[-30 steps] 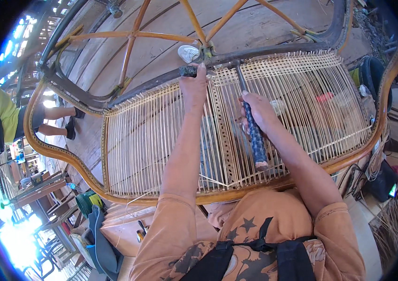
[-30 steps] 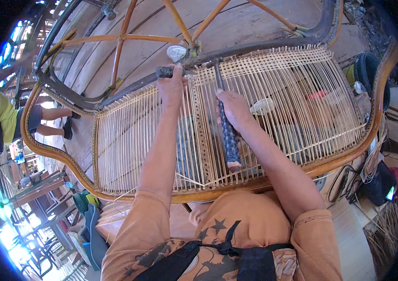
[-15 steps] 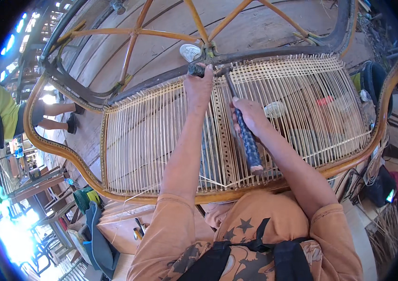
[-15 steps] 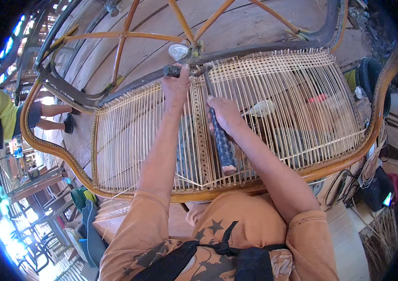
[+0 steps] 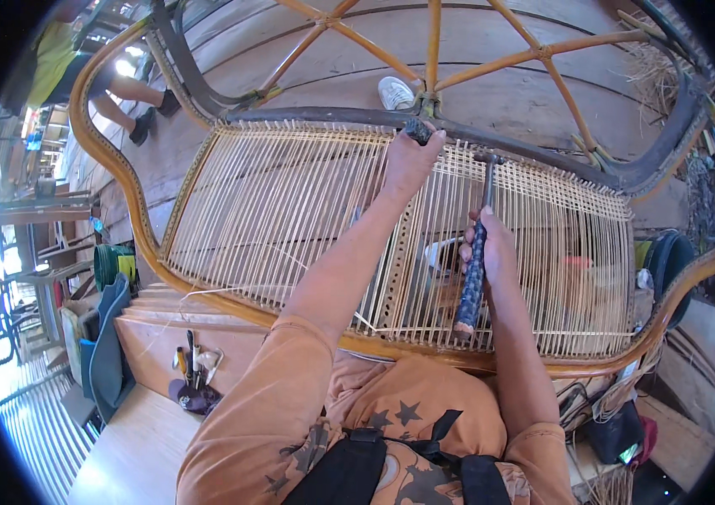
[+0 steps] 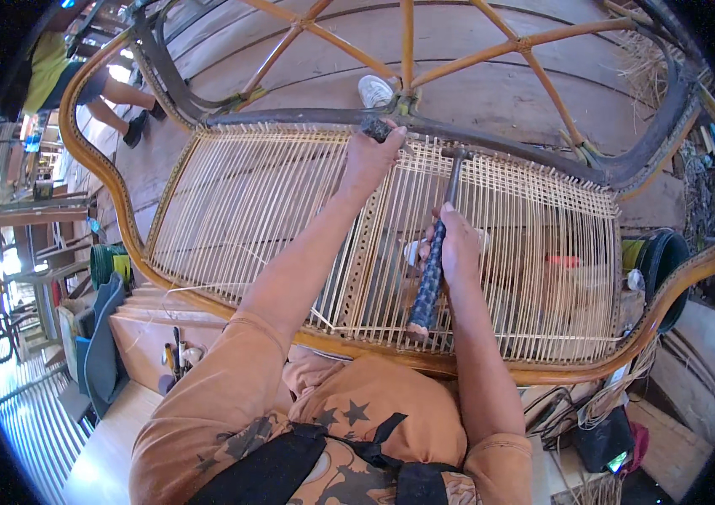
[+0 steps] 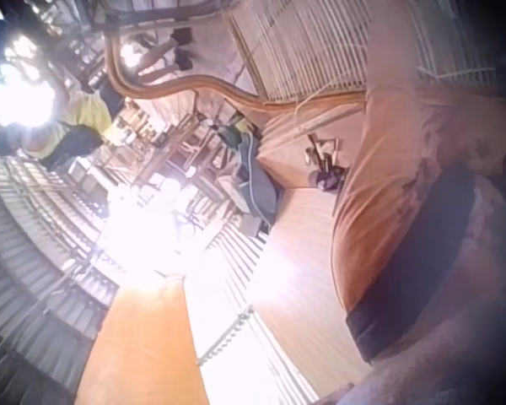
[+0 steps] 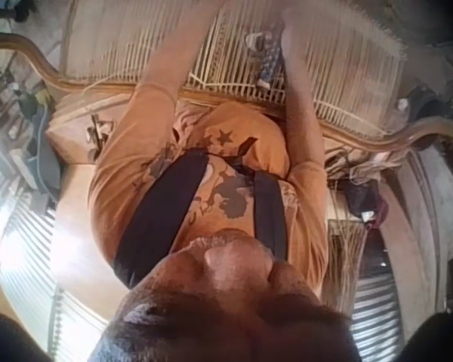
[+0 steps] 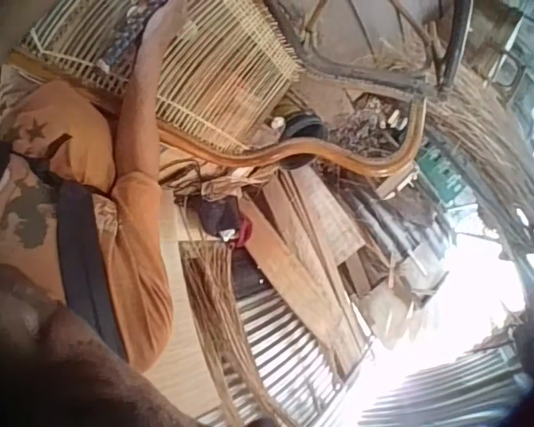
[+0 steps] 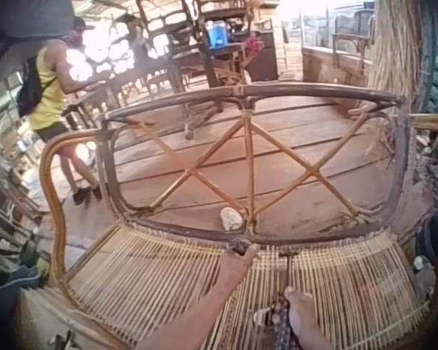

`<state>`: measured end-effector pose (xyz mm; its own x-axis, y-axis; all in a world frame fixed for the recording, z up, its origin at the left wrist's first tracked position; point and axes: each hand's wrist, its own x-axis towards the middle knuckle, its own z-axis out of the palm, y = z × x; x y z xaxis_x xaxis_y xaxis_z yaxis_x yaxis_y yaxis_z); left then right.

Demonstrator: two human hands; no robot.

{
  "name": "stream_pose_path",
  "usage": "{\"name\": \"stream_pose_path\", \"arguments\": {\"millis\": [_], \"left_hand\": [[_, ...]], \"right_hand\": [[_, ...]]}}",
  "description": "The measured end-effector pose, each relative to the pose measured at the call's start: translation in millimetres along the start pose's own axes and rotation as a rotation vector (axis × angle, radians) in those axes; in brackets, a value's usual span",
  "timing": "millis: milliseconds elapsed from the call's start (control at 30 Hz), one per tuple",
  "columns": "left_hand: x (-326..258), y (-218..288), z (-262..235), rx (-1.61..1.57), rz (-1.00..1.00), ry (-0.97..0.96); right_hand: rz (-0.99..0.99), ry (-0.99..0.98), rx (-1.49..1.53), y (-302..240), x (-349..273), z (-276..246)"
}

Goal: Weaving and securing bamboo strips onto a furniture frame using a hammer and punch.

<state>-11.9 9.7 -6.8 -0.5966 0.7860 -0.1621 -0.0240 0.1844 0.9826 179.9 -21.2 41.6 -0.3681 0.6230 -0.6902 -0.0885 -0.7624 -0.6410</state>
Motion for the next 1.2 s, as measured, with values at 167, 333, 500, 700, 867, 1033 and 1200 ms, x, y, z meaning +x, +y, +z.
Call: {"name": "stream_pose_path", "arguments": {"millis": [167,333,500,700,867,1033,1200], "left_hand": [[-3.3,11.5,12.4,-0.093,0.027,0.033],[4.0,3.3,11.3,0.109,0.061,0.016],[9.9,-12.3,8.4,0.037,0.124,0.006],[6.1,-4.7,8.2,0.069,0.170,0.000],[-4.0,5.5,2.9,0.180,0.044,0.004],[-2.3,0.9,6.9,0.176,0.071,-0.014],[-2.8,8.2,9.9,0.223,0.082,0.001]], "right_hand": [[-0.023,-0.022,0.013,-3.9,2.3,1.3],[-0.016,-0.031,0.028,-7.8,7.3,7.4],[0.006,-0.001,0.084,-5.5,7.8,18.4],[0.089,-0.106,0.007,6.7,16.4,14.0],[0.031,-0.076,0.045,8.1,12.3,8.2],[0.041,-0.019,0.105,6.4,9.7,10.0],[0.076,-0.037,0.095,1.2,5.0,6.1]]}}
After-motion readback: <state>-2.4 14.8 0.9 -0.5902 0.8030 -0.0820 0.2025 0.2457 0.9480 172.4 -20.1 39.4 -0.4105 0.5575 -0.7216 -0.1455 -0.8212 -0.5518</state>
